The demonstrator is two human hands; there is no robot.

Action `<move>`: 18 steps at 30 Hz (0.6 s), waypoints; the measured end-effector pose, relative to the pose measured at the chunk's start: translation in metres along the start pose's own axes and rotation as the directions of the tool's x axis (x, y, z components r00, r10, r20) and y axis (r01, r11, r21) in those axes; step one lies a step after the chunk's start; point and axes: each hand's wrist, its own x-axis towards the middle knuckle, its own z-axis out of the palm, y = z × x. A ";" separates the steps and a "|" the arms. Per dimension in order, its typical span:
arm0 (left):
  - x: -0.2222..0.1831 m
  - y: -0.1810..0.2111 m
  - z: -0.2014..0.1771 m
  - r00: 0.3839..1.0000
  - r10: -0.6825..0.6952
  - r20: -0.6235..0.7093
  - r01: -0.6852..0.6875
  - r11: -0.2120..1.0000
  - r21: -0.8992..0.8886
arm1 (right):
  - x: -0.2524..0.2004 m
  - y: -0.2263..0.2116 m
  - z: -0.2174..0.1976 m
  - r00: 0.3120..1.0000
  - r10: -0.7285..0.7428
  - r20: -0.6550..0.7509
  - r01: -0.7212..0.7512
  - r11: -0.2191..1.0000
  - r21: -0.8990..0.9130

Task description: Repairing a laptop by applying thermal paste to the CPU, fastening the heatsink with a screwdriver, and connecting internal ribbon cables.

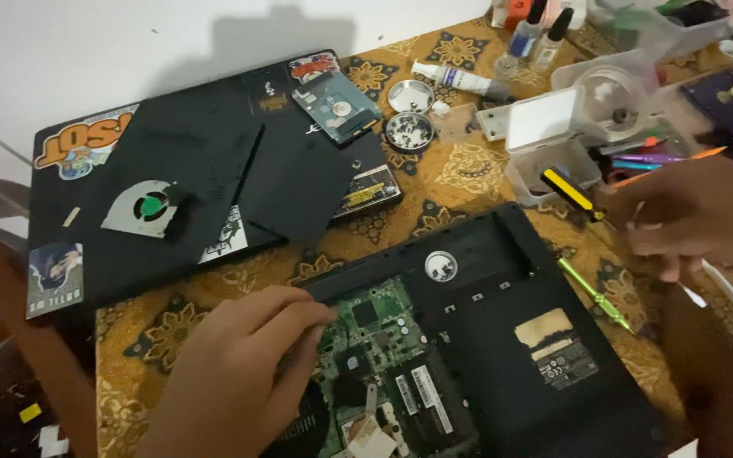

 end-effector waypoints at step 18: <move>0.000 0.001 0.005 0.999 -0.027 0.029 0.026 0.999 0.040 | -0.011 0.072 0.038 0.966 0.056 -0.251 -0.138 0.935 -0.325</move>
